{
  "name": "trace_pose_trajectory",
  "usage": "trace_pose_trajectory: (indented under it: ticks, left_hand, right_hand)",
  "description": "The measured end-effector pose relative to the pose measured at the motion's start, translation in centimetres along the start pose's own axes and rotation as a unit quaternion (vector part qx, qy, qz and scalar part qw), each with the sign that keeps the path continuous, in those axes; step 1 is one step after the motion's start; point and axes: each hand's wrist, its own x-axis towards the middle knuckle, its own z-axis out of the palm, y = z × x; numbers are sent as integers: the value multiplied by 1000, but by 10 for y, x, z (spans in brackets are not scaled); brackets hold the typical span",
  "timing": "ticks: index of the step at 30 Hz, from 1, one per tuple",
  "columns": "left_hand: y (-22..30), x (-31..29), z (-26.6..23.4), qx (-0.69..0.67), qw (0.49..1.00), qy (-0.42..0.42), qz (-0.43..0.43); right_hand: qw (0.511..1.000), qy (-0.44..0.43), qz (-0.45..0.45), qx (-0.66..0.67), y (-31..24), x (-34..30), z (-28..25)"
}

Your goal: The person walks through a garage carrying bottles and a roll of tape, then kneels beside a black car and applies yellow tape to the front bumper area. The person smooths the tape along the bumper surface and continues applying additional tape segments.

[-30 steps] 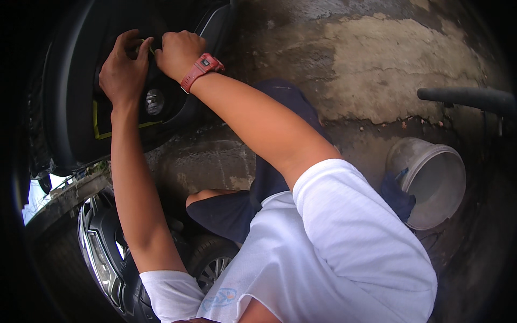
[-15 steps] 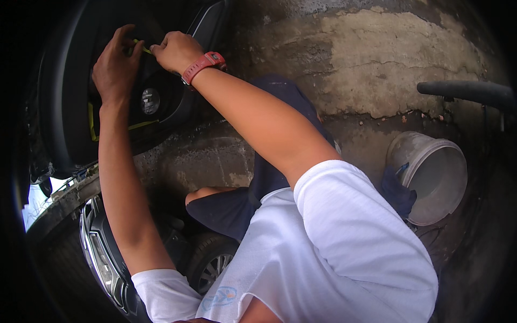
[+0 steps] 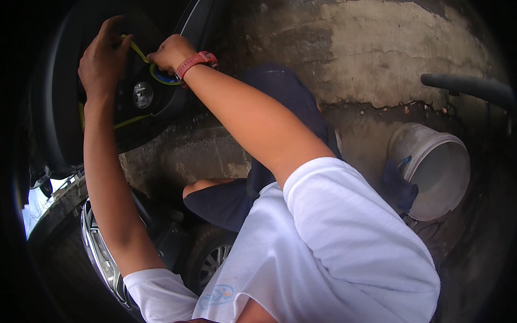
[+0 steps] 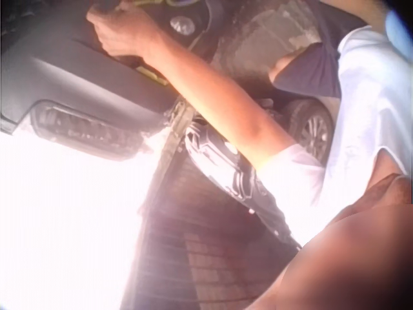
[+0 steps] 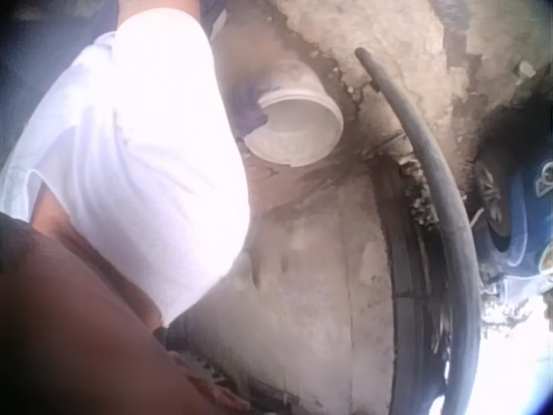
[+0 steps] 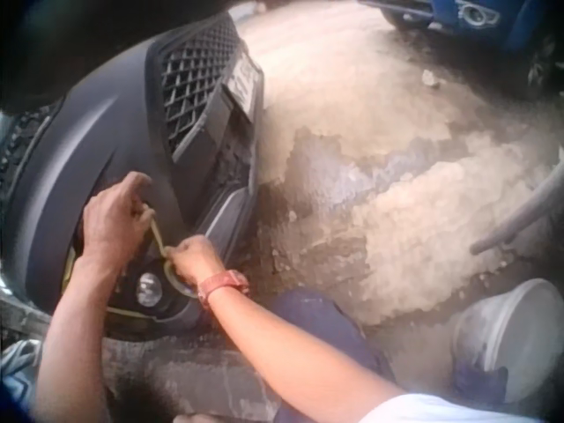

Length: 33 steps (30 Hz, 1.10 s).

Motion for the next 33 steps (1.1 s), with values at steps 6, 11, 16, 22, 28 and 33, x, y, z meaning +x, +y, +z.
trace_pose_trajectory:
  ticks: [6,11,16,22,28,33]
  left_hand:
    - [-6,1,3,0,1000,-6,9]
    - [-3,-8,9,-2,999,29,35]
    - [10,-24,14,25,999,33,12]
    - [15,-29,13,32,999,37,9]
    - [21,-24,-1,3,1000,-7,1]
    - [37,-25,-20,10,992,81,93]
  right_hand:
    - [997,52,0,-55,0,10,17]
    - [994,68,-6,-83,2,15,23]
    - [992,78,-23,-94,1,14,30]
    - [999,28,-16,-33,-2,3,20]
    - [999,42,-34,-5,3,-12,-5]
    - [1000,-3,-16,-2,-1,5,10]
